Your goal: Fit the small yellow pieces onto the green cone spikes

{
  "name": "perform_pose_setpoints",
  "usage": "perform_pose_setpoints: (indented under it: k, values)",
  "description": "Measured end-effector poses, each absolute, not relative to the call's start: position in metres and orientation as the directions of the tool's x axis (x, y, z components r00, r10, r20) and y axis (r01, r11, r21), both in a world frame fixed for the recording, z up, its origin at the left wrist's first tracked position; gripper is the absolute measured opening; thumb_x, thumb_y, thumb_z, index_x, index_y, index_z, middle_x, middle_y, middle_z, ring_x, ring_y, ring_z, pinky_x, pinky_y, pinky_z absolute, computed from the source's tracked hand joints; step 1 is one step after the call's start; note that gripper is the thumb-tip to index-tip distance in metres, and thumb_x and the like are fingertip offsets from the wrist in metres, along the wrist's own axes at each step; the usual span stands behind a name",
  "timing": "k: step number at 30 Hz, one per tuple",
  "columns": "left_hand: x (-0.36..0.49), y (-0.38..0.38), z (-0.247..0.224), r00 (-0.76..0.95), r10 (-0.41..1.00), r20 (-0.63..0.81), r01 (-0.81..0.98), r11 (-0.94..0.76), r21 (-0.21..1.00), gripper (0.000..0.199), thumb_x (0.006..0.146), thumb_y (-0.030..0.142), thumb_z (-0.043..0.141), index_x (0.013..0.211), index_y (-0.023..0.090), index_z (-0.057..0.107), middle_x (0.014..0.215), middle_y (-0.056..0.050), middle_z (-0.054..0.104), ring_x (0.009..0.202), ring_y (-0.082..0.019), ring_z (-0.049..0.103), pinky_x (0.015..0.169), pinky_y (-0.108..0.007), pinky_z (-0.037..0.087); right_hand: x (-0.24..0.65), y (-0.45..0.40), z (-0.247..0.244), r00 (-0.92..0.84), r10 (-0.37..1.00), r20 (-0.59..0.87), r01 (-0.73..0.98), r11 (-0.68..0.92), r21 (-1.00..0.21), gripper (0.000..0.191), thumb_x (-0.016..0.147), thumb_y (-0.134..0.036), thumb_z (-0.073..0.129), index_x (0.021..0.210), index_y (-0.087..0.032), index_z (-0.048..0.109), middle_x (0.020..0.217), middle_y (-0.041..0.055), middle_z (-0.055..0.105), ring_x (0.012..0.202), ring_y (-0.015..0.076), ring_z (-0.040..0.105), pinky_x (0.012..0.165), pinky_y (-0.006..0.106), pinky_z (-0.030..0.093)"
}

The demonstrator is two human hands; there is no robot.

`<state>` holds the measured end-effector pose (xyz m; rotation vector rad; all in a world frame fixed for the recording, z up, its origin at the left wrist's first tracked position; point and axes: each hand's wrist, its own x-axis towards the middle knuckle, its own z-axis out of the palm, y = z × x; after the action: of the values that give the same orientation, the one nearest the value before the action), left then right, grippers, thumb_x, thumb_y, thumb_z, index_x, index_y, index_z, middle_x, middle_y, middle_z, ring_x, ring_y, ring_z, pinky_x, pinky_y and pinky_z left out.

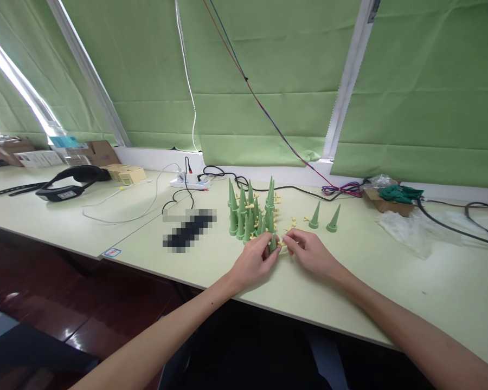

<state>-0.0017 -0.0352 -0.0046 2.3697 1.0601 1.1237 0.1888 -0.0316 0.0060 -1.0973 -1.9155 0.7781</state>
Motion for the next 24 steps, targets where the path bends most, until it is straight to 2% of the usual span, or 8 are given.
perform_pose_setpoints:
  k: [2, 4, 9, 13, 17, 19, 21, 24]
  values:
    - [-0.0016, -0.0349, -0.0047, 0.396, 0.736, 0.549, 0.481, -0.676, 0.559, 0.01, 0.092, 0.025, 0.05, 0.085, 0.018, 0.051, 0.084, -0.001, 0.06, 0.056, -0.008, 0.045, 0.054, -0.024, 0.037, 0.1899, -0.0316, 0.0062, -0.361, 0.88, 0.31, 0.349, 0.436, -0.83, 0.026, 0.094, -0.043, 0.049, 0.087, -0.019, 0.057, 0.076, -0.0005, 0.056, 0.06, 0.0121, 0.048, 0.057, 0.025, 0.038]
    - [-0.0017, -0.0348, -0.0052, 0.396, 0.733, 0.553, 0.48, -0.678, 0.557, 0.011, 0.092, 0.025, 0.05, 0.085, 0.018, 0.051, 0.085, -0.001, 0.061, 0.056, -0.008, 0.045, 0.054, -0.024, 0.037, 0.1907, -0.0312, 0.0056, -0.378, 0.873, 0.309, 0.323, 0.437, -0.839, 0.024, 0.093, -0.041, 0.05, 0.089, -0.019, 0.057, 0.079, 0.0001, 0.056, 0.061, 0.012, 0.048, 0.056, 0.025, 0.039]
    - [-0.0026, -0.0355, -0.0055, 0.448, 0.716, 0.535, 0.483, -0.698, 0.529, 0.009, 0.092, 0.025, 0.051, 0.087, 0.018, 0.054, 0.067, 0.003, 0.049, 0.055, -0.01, 0.042, 0.054, -0.024, 0.035, 0.1918, -0.0289, 0.0022, -0.379, 0.87, 0.317, 0.404, 0.463, -0.789, 0.034, 0.095, -0.041, 0.047, 0.07, -0.018, 0.051, 0.064, -0.0026, 0.046, 0.058, 0.0114, 0.039, 0.054, 0.025, 0.032]
    - [-0.0021, -0.0376, -0.0032, 0.499, 0.687, 0.528, 0.457, -0.726, 0.513, 0.01, 0.093, 0.025, 0.048, 0.089, 0.018, 0.055, 0.069, 0.002, 0.048, 0.056, -0.01, 0.042, 0.054, -0.024, 0.035, 0.1913, -0.027, -0.0006, -0.385, 0.873, 0.298, 0.486, 0.467, -0.739, 0.049, 0.097, -0.046, 0.039, 0.057, -0.019, 0.037, 0.054, -0.0043, 0.033, 0.053, 0.0107, 0.032, 0.054, 0.026, 0.027]
    - [-0.0018, -0.038, -0.0029, 0.499, 0.693, 0.52, 0.46, -0.72, 0.519, 0.009, 0.092, 0.024, 0.049, 0.088, 0.018, 0.054, 0.069, 0.002, 0.049, 0.055, -0.01, 0.042, 0.054, -0.024, 0.035, 0.19, -0.0276, 0.0015, -0.359, 0.892, 0.276, 0.498, 0.433, -0.751, 0.054, 0.098, -0.049, 0.036, 0.054, -0.019, 0.036, 0.05, -0.0039, 0.035, 0.051, 0.0107, 0.034, 0.054, 0.027, 0.03]
    - [-0.0019, -0.0371, -0.0041, 0.474, 0.707, 0.525, 0.473, -0.707, 0.525, 0.008, 0.092, 0.024, 0.05, 0.087, 0.018, 0.053, 0.069, 0.002, 0.05, 0.055, -0.01, 0.042, 0.054, -0.024, 0.035, 0.1901, -0.0282, 0.0038, -0.343, 0.894, 0.289, 0.461, 0.428, -0.778, 0.048, 0.097, -0.048, 0.04, 0.059, -0.019, 0.044, 0.055, -0.0028, 0.045, 0.053, 0.0116, 0.041, 0.056, 0.026, 0.034]
    - [-0.0019, -0.036, -0.0056, 0.444, 0.72, 0.533, 0.484, -0.694, 0.533, 0.01, 0.092, 0.026, 0.05, 0.086, 0.018, 0.052, 0.072, 0.001, 0.052, 0.056, -0.01, 0.043, 0.054, -0.024, 0.036, 0.191, -0.0285, 0.0051, -0.362, 0.885, 0.293, 0.387, 0.429, -0.816, 0.035, 0.095, -0.046, 0.047, 0.074, -0.019, 0.054, 0.069, -0.0003, 0.056, 0.061, 0.0131, 0.051, 0.059, 0.026, 0.04]
    - [-0.0017, -0.0352, -0.0067, 0.42, 0.734, 0.533, 0.492, -0.678, 0.546, 0.01, 0.092, 0.026, 0.05, 0.085, 0.018, 0.052, 0.074, 0.001, 0.054, 0.057, -0.01, 0.044, 0.054, -0.024, 0.036, 0.1929, -0.0279, 0.0043, -0.418, 0.866, 0.275, 0.31, 0.421, -0.853, 0.026, 0.092, -0.044, 0.052, 0.09, -0.019, 0.058, 0.084, 0.0023, 0.06, 0.07, 0.0145, 0.056, 0.061, 0.026, 0.043]
